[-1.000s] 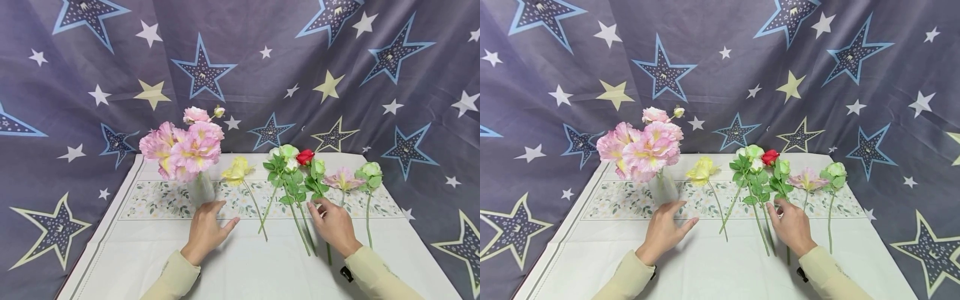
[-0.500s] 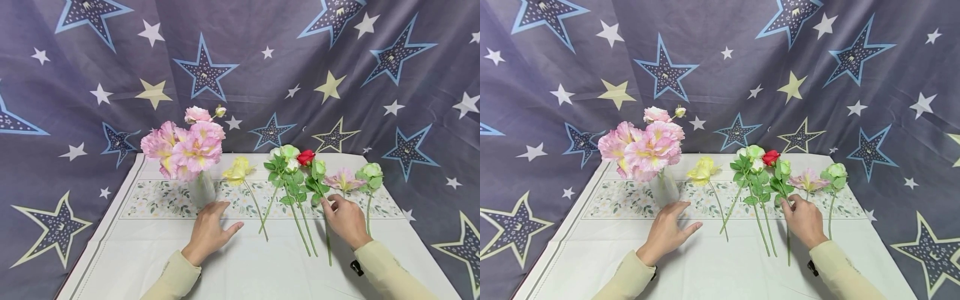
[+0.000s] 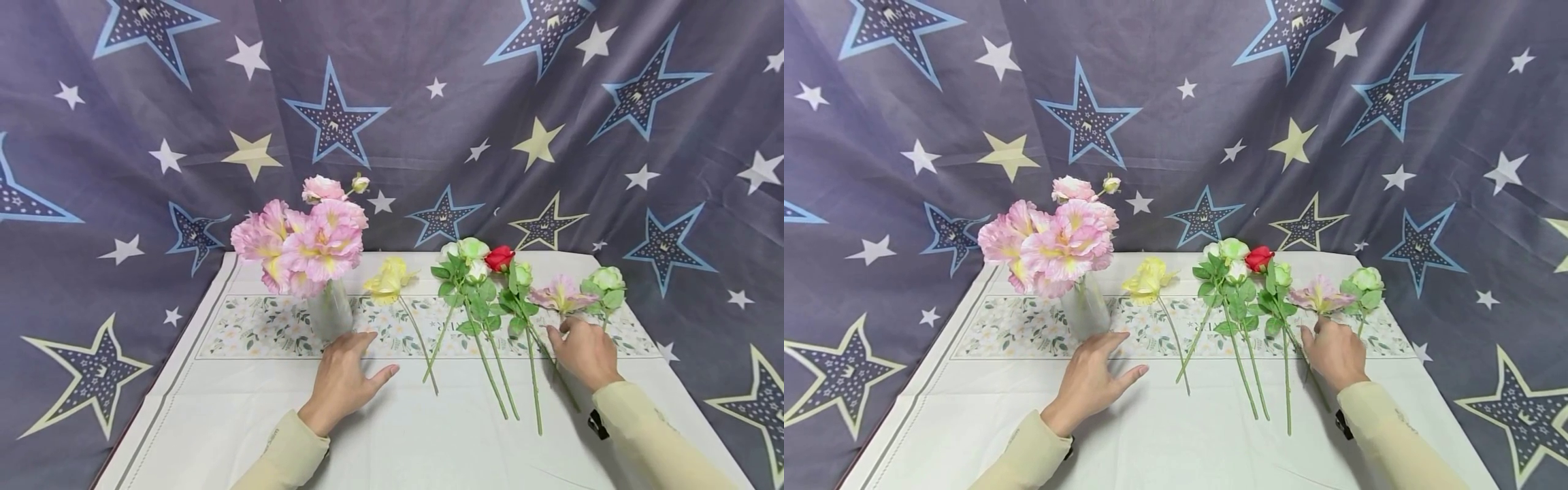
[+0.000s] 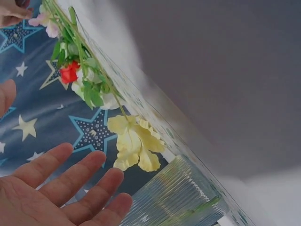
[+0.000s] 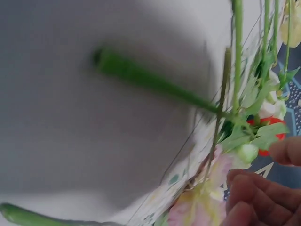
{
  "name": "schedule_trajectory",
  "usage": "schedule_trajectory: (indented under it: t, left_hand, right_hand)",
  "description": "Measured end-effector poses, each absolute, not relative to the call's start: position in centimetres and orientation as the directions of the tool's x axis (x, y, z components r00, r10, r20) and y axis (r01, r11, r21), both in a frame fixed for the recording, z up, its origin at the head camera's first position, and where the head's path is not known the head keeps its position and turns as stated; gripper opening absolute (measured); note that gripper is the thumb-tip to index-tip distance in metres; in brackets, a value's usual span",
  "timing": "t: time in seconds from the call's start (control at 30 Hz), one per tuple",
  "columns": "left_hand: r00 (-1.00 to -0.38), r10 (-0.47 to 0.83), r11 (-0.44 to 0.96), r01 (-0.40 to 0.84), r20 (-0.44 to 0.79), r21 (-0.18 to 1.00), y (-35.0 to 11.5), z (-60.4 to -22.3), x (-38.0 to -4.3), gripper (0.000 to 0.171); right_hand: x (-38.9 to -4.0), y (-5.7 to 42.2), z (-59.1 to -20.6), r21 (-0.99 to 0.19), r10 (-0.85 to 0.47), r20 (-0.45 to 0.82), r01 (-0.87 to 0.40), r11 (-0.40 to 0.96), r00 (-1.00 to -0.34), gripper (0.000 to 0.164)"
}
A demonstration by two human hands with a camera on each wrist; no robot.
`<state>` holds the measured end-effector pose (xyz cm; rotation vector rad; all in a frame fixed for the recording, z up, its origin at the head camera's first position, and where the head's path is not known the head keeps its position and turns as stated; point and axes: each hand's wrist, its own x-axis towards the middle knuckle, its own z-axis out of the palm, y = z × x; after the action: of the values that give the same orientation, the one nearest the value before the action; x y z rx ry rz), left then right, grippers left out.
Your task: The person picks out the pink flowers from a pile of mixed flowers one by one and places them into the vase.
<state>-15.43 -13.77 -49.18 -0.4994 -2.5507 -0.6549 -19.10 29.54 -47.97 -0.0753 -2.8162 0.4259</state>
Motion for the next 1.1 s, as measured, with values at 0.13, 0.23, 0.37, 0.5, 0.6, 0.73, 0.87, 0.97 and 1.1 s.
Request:
schedule_trajectory:
  t: [0.13,0.23,0.37,0.5,0.6,0.73,0.87,0.97,1.1]
  left_hand:
    - [-0.822,0.228,0.821,0.451,0.521,0.351,-13.7,-49.2,-15.4,0.067]
    - [-0.819,0.23,0.82,0.454,0.525,0.349,-13.7,-49.2,-15.4,0.067]
    - [-0.82,0.23,0.82,0.453,0.523,0.35,-13.7,-49.2,-15.4,0.067]
    - [-0.821,0.227,0.824,0.449,0.524,0.347,-13.7,-49.2,-15.4,0.067]
    - [-0.818,0.227,0.824,0.45,0.528,0.343,-13.7,-49.2,-15.4,0.067]
    - [-0.817,0.23,0.822,0.454,0.529,0.344,-13.6,-49.2,-15.5,0.066]
    - [-0.815,0.233,0.821,0.457,0.53,0.341,-13.6,-49.2,-15.5,0.066]
    - [-0.81,0.236,0.822,0.461,0.537,0.334,-13.6,-49.3,-15.5,0.066]
    - [-0.802,0.237,0.82,0.468,0.548,0.331,-13.5,-49.4,-15.6,0.065]
  right_hand:
    - [-19.3,30.3,-48.3,-0.274,0.104,0.19,0.049,0.96,-0.976,0.038]
    - [-19.4,30.6,-48.5,-0.257,0.119,0.123,0.084,0.963,-0.985,0.044]
    - [-19.5,30.7,-48.6,-0.231,0.128,0.042,0.115,0.966,-0.991,0.044]
    - [-19.4,30.6,-48.8,-0.218,0.129,-0.019,0.131,0.967,-0.991,0.043]
    - [-19.3,30.5,-49.1,-0.22,0.135,-0.038,0.14,0.965,-0.99,0.042]
    - [-19.3,30.4,-49.5,-0.229,0.144,-0.033,0.148,0.962,-0.989,0.04]
    - [-19.4,30.4,-49.7,-0.237,0.142,-0.007,0.14,0.961,-0.99,0.037]
    - [-19.3,30.4,-49.7,-0.25,0.142,-0.011,0.14,0.958,-0.99,0.035]
    - [-19.3,30.5,-49.8,-0.267,0.148,-0.034,0.151,0.952,-0.988,0.034]
